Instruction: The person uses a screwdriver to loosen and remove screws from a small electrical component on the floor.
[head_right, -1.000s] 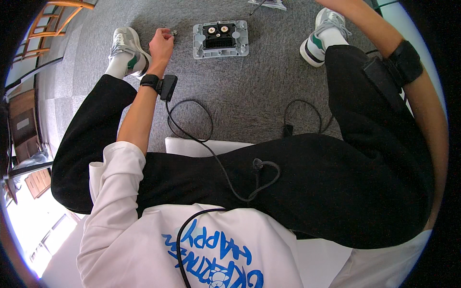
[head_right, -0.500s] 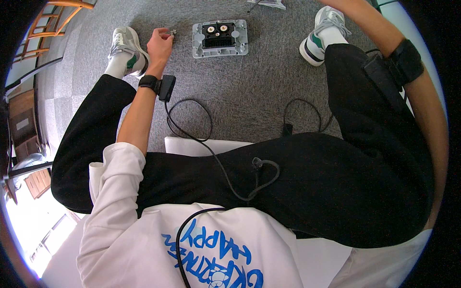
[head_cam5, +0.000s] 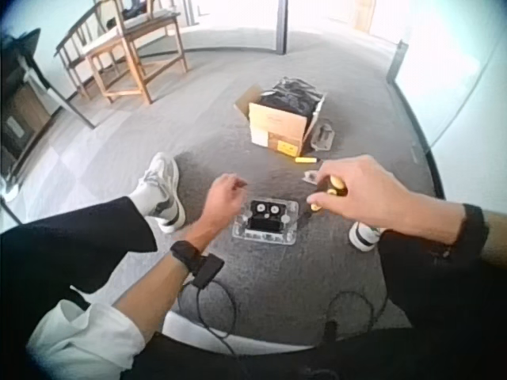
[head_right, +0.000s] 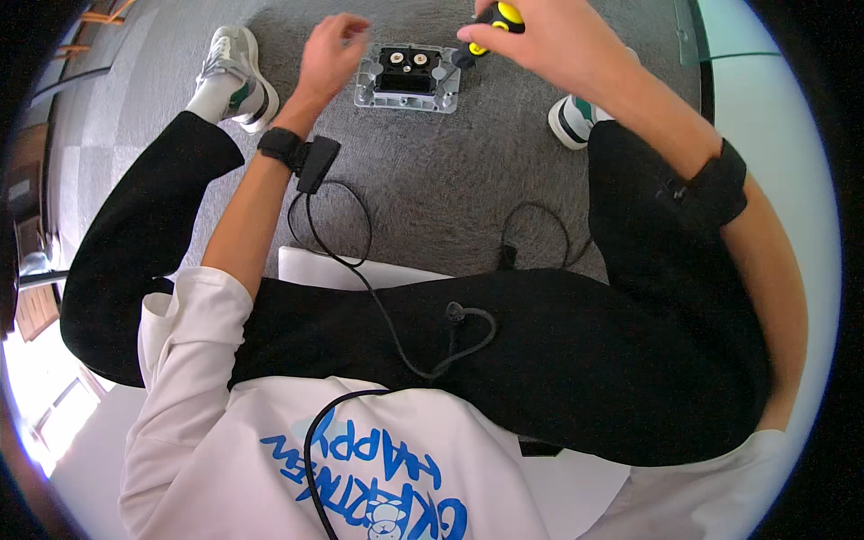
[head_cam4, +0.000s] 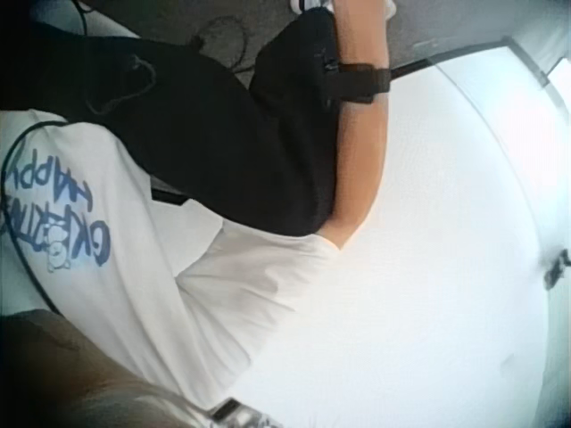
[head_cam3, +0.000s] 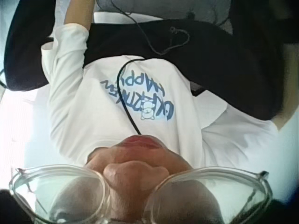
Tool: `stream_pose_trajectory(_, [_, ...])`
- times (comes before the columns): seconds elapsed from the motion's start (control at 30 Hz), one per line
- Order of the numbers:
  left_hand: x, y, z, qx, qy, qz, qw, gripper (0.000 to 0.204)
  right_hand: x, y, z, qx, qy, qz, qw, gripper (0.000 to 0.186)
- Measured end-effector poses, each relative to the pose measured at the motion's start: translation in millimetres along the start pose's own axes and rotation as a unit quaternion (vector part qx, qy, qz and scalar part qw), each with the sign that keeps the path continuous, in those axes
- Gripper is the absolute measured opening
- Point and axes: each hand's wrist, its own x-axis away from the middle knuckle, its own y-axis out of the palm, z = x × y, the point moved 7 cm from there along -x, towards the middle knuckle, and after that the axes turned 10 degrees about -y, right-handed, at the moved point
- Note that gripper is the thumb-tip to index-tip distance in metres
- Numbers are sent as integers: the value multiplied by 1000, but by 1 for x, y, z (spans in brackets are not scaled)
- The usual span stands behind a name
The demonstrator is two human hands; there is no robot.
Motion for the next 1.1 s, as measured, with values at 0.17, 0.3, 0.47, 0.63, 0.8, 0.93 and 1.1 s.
stream_pose_trajectory(0.17, [26,44,22,-41,20,-149,988,53,-7,18,-9,64,-20,-15,998,34])
stream_pose_trajectory(0.3, [45,51,16,-80,87,-193,974,77,-9,27,0,62,-9,-16,998,33])
stream_pose_trajectory(0.47, [43,57,15,-92,75,-234,965,86,-9,34,5,55,11,-17,998,33])
stream_pose_trajectory(0.63, [46,58,17,-107,69,-238,963,84,-12,34,-14,97,-69,12,993,31])
stream_pose_trajectory(0.8, [45,59,15,-121,81,-229,963,88,-16,39,-15,161,65,-49,984,39])
stream_pose_trajectory(0.93, [46,64,21,-147,65,-253,954,88,-16,38,2,188,124,-51,973,49])
stream_pose_trajectory(1.1, [46,59,14,-162,66,-237,956,88,-18,33,-9,158,99,-53,981,49])
